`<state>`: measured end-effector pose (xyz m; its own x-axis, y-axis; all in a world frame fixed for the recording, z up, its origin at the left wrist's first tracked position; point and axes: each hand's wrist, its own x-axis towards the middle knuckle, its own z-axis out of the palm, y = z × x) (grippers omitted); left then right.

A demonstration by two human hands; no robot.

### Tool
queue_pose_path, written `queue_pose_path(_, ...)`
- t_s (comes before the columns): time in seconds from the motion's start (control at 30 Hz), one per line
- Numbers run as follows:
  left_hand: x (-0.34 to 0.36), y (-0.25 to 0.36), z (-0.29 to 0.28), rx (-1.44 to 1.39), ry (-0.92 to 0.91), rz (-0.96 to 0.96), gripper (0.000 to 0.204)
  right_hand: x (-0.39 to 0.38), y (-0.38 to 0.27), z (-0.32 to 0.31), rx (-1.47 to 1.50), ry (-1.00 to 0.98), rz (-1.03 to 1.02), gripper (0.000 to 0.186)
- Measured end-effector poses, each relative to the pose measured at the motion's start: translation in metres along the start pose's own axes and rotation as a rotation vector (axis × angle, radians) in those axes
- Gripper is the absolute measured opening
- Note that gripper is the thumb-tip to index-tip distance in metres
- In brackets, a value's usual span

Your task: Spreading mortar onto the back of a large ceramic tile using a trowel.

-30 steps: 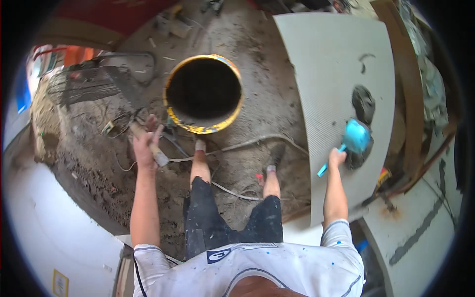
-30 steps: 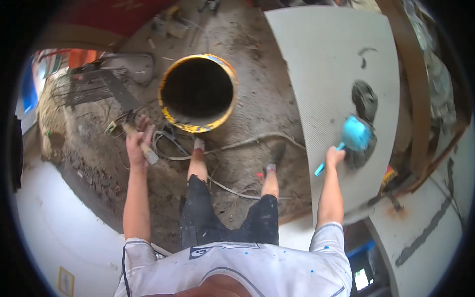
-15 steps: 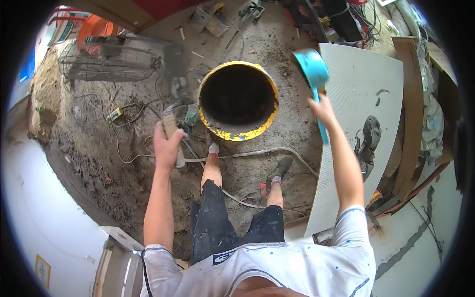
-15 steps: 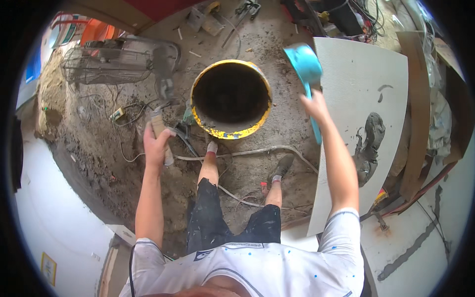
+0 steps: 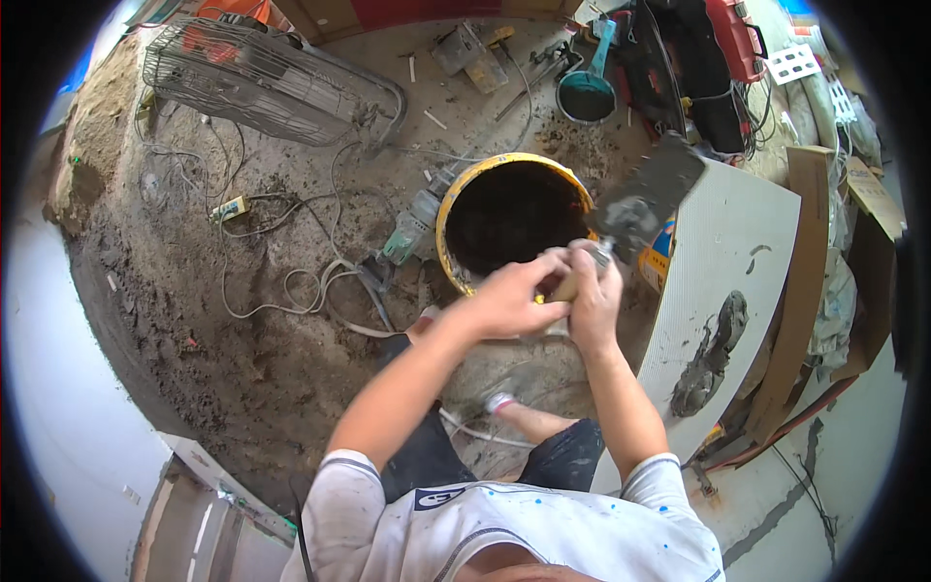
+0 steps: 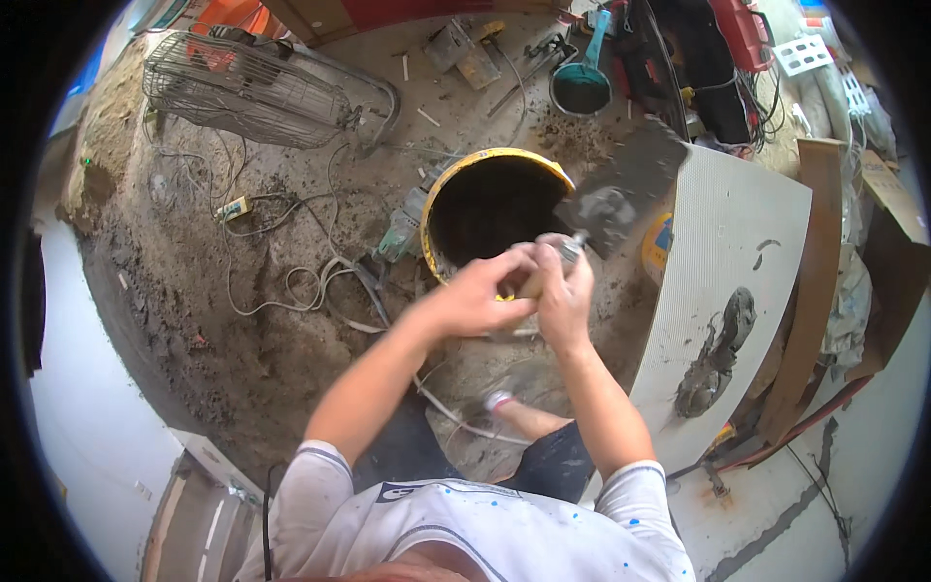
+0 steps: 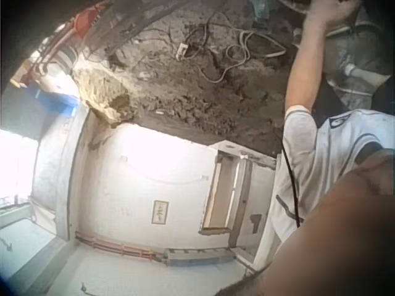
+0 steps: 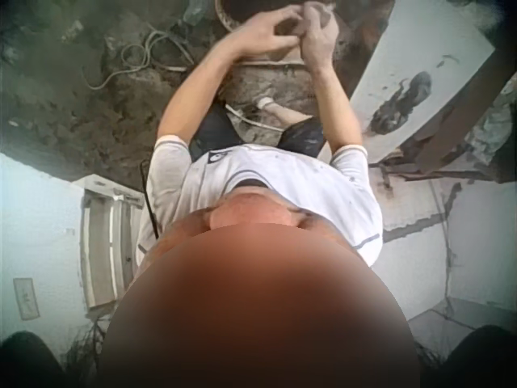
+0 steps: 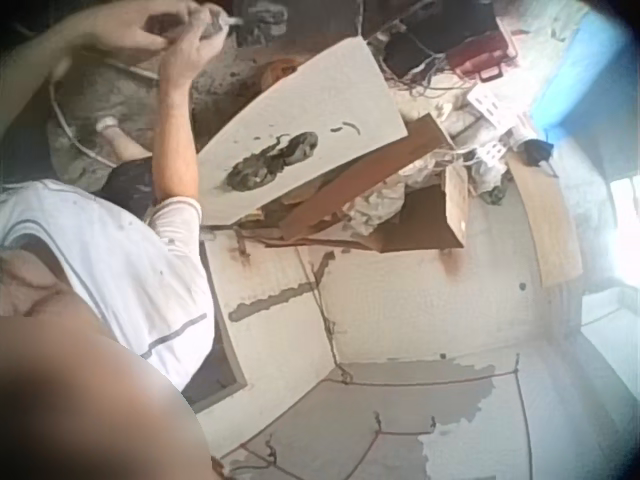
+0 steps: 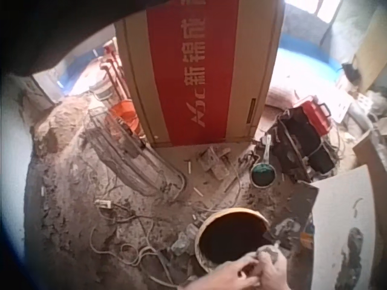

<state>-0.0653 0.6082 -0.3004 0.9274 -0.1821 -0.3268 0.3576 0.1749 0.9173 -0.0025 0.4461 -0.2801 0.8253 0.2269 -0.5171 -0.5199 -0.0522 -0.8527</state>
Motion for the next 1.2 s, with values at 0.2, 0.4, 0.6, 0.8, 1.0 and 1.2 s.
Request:
queue_pose_path(0.2, 0.036, -0.137, -0.181, 0.566, 0.632, -0.049, 0.058, -0.004, 0.032, -0.119, -0.811, -0.194, -0.160, 0.023)
queue_pose_path(0.4, 0.054, -0.168, -0.123, 0.084, 0.507, -0.465, 0.074, -0.038, 0.045, -0.203, -1.242, -0.512, -0.165, 0.028)
queue_pose_path(0.6, 0.060, -0.160, 0.032, 0.177, 0.333, -0.099, 0.057, 0.007, 0.127, -0.229, -2.032, -0.479, -0.825, 0.041)
queue_pose_path(0.8, 0.058, -0.185, 0.209, 0.610, 0.370, 0.258, 0.078, 0.083, 0.266, -0.275, -1.321, -0.142, -0.890, 0.039)
queue_pose_path(1.0, 0.050, -0.196, 0.248, 0.666, 0.383, 0.225, 0.072, 0.065, 0.392, -0.307, -1.245, -0.179, -0.289, 0.043)
queue_pose_path(1.2, 0.028, -0.213, 0.274, 0.750, 0.323, 0.263, 0.069, 0.008, 0.431, -0.330, -0.596, -0.491, 0.327, 0.035)
